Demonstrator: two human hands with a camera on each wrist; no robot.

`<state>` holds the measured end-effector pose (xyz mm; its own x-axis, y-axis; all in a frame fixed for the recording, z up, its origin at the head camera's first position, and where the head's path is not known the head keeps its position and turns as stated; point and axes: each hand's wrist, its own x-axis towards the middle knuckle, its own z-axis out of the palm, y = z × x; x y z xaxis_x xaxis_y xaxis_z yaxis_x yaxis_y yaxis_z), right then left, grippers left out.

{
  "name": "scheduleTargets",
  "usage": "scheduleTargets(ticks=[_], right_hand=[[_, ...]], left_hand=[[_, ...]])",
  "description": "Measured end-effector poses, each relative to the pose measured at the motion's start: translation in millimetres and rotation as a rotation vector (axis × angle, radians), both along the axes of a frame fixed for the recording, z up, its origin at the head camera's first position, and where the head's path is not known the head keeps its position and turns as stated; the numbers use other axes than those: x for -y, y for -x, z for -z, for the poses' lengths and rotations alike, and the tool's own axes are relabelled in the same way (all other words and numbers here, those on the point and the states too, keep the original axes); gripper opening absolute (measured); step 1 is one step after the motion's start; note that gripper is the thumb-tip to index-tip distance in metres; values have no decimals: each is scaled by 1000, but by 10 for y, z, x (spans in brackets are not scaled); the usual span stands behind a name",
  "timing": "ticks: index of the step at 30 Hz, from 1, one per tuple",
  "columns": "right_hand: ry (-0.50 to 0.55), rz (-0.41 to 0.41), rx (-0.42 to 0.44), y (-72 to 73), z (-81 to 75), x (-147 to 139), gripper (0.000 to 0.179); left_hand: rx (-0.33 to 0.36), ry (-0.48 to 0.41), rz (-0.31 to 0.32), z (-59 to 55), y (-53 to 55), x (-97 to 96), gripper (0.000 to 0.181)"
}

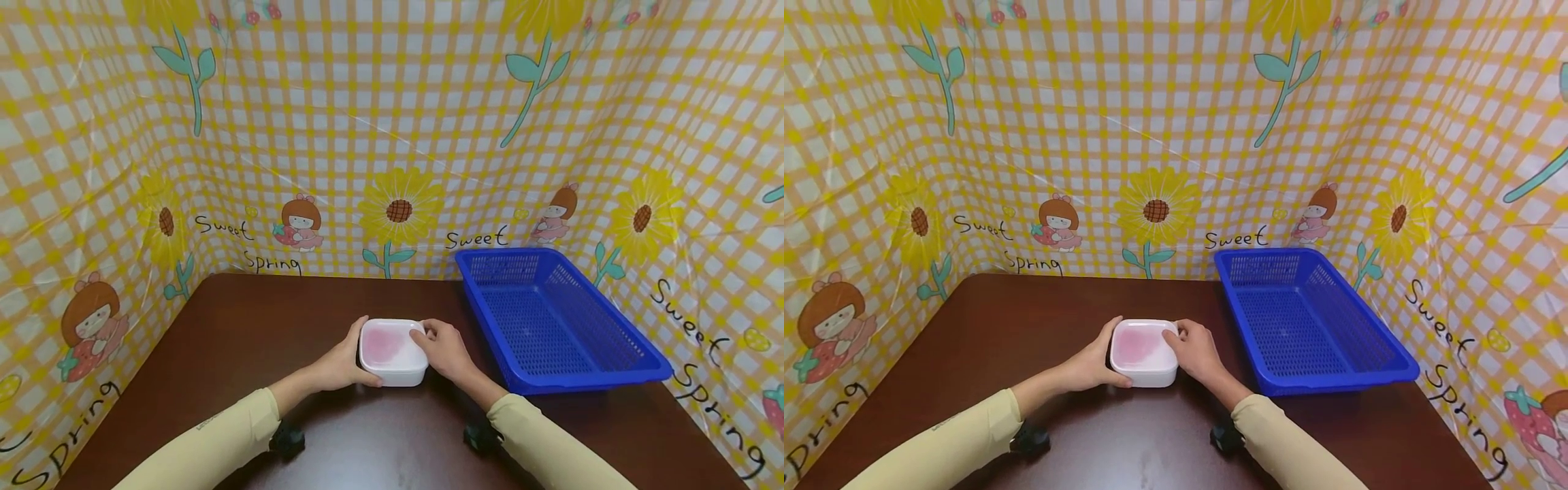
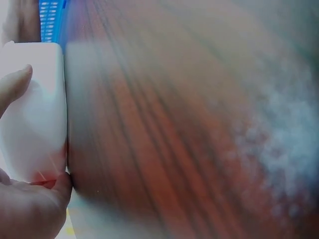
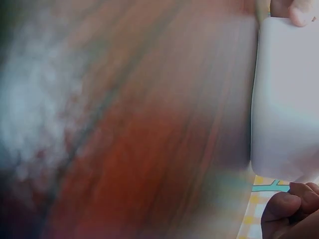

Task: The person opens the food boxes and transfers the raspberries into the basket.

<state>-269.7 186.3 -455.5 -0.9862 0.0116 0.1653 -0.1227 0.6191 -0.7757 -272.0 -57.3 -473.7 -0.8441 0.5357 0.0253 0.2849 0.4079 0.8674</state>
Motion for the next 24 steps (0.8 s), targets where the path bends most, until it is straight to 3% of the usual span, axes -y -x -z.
scheduleTargets(ticks=[5,16,24], right_hand=[[-8,-12,-30,-21,22,8,31],[-111,14,-128,3,-44,6,31],[-148,28,-176,-2,-59,19,31]], left_hand=[[9,-10,8,24,-40,11,129],[-13,-3,-30,0,-26,-23,128],[-6,-31,-20,-3,-27,-18,126]])
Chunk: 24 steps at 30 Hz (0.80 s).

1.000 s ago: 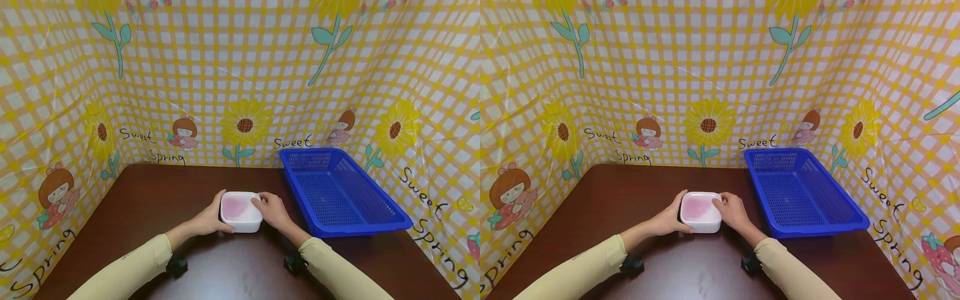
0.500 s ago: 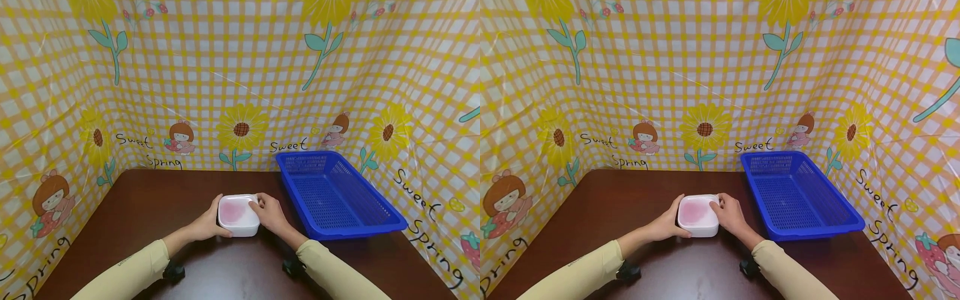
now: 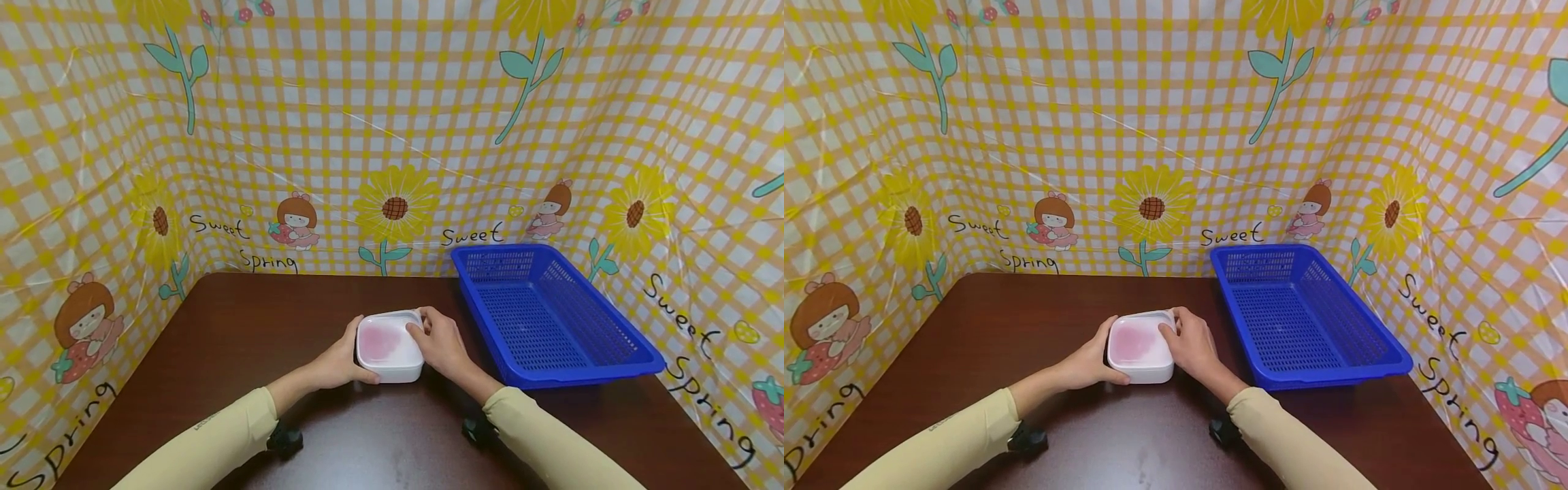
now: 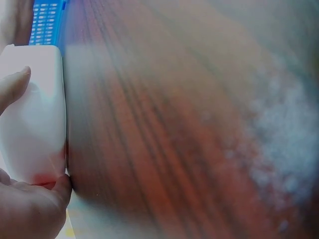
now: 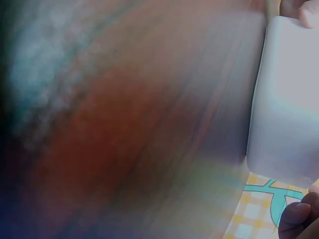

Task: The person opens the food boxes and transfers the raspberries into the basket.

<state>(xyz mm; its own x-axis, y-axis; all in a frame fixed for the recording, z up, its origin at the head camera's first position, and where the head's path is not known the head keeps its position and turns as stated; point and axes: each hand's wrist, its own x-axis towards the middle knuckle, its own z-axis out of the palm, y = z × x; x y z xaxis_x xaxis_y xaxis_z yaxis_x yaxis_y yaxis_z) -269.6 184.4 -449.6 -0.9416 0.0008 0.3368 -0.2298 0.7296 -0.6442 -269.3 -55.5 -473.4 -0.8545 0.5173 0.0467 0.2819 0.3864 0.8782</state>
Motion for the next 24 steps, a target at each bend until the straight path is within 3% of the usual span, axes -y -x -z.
scheduleTargets(ticks=[24], right_hand=[[-60,-16,-115,-29,-78,30,29]], left_hand=[[-23,-8,10,-1,7,-3,121]])
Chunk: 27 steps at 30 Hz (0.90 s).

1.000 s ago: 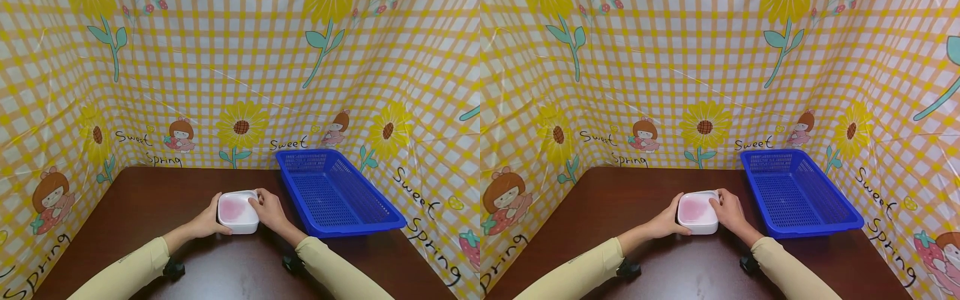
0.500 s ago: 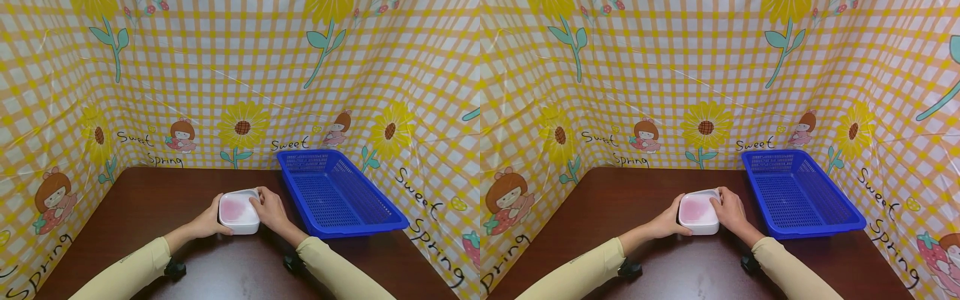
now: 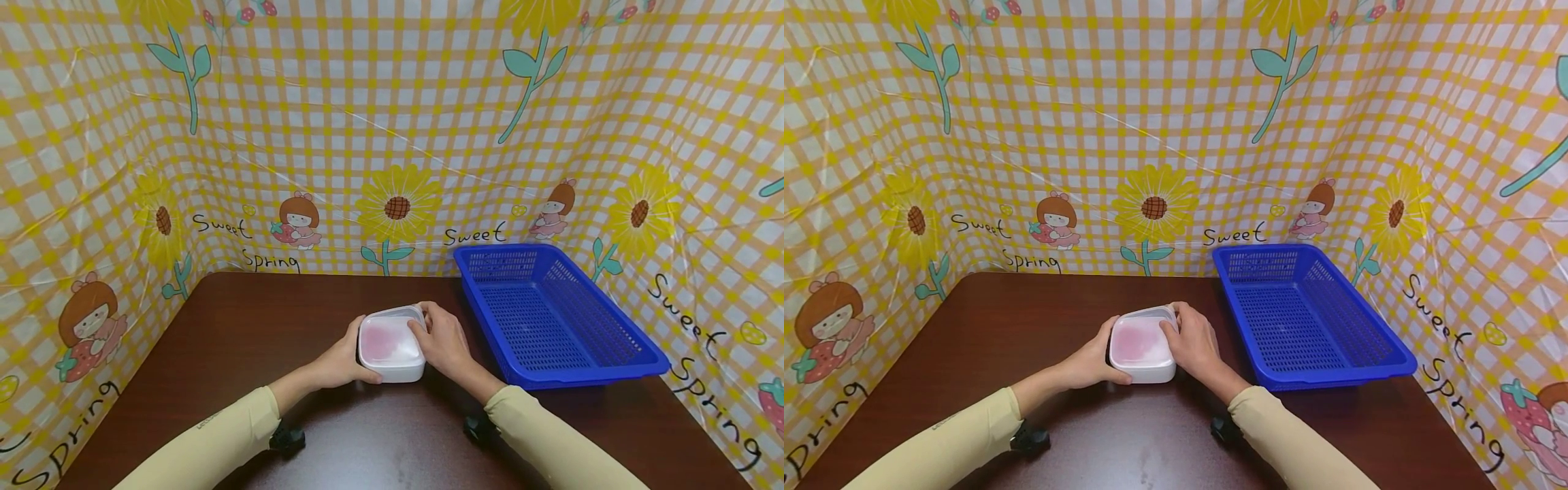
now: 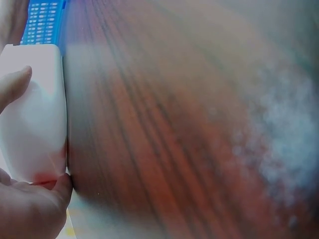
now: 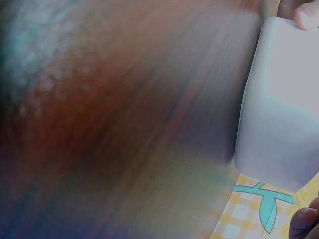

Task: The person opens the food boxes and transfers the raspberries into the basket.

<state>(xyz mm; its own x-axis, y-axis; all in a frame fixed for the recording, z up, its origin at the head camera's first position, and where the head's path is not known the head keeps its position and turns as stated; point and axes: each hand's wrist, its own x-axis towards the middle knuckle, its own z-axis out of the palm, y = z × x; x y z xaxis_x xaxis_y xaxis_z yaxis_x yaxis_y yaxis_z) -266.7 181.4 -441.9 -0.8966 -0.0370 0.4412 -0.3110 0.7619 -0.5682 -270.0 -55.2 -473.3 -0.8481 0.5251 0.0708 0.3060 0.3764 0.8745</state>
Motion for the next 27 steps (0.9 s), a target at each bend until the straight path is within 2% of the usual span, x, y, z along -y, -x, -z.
scheduleTargets(ticks=[6,14,27], right_hand=[[-9,-21,-61,-3,-1,-6,27],[-4,-48,-136,-10,-83,-7,30],[34,-62,-143,-35,-47,-37,31]], left_hand=[[-12,-28,9,-18,-20,-10,118],[-10,-29,11,-22,29,-8,123],[-36,-28,22,-5,29,-2,127]])
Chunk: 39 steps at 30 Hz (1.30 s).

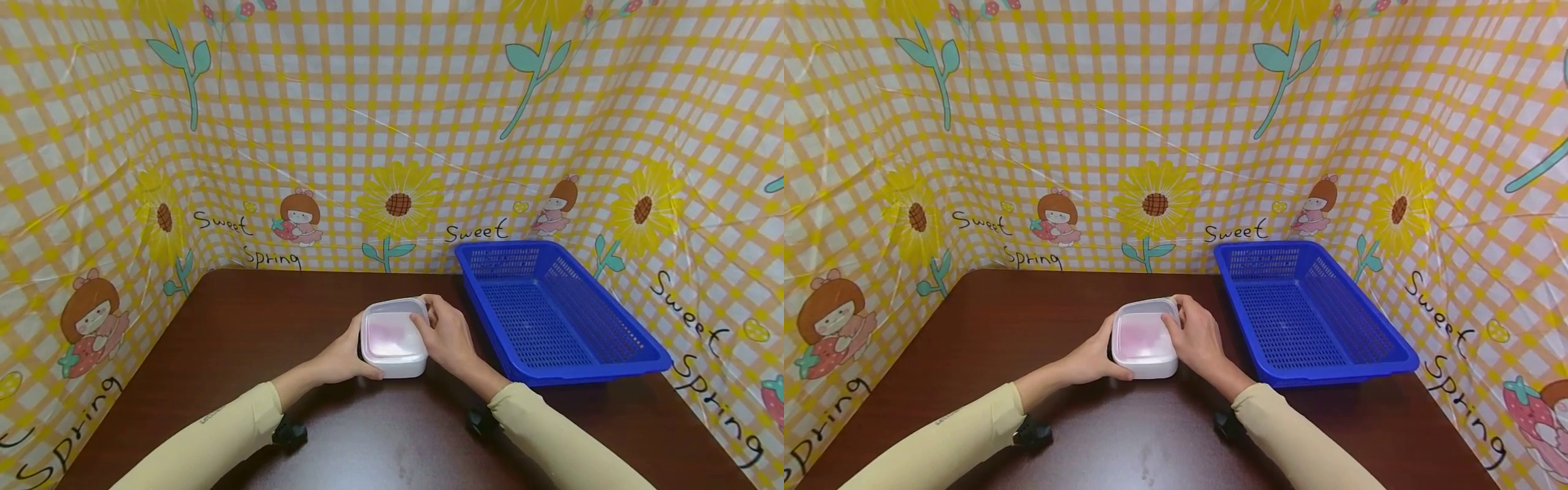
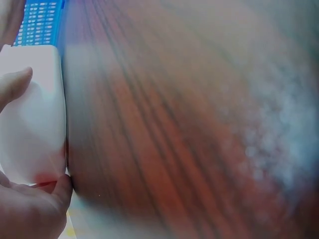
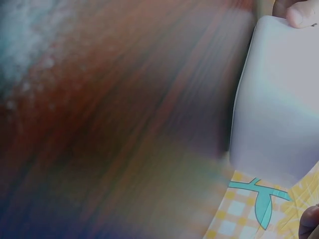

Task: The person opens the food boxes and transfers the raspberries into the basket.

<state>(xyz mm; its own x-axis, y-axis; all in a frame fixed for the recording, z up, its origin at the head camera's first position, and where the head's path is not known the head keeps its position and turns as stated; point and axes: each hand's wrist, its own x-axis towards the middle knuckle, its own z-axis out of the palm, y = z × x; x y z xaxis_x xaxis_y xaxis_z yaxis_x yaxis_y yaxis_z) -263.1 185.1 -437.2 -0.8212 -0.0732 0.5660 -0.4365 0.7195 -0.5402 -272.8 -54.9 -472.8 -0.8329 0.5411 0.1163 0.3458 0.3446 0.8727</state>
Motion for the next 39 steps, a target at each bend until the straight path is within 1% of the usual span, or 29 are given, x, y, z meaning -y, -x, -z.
scheduleTargets(ticks=[6,12,18,22,28,30,32,34,39], right_hand=[[23,4,-5,-18,0,-12,31],[38,-8,-19,-46,-11,-9,30],[50,-19,-43,-61,-29,-9,31],[72,-41,-55,-74,-61,-3,31],[106,-85,-107,-94,-138,15,26],[114,-105,-116,-97,-167,23,22],[124,-117,-106,-99,-193,27,19],[145,-131,-77,-97,-215,27,15],[210,-137,36,-90,-254,2,10]], left_hand=[[-5,-5,5,-4,7,-13,128],[-3,-26,7,20,2,-20,130],[13,-9,9,-1,1,-11,127],[18,7,7,-24,-8,-4,123],[-26,11,15,-24,-5,-19,121],[-36,-3,13,-24,-5,-29,120],[-34,-4,2,-24,-10,-36,118],[-23,-12,-7,-31,-16,-42,117],[-28,-53,11,-36,-12,-54,119]])
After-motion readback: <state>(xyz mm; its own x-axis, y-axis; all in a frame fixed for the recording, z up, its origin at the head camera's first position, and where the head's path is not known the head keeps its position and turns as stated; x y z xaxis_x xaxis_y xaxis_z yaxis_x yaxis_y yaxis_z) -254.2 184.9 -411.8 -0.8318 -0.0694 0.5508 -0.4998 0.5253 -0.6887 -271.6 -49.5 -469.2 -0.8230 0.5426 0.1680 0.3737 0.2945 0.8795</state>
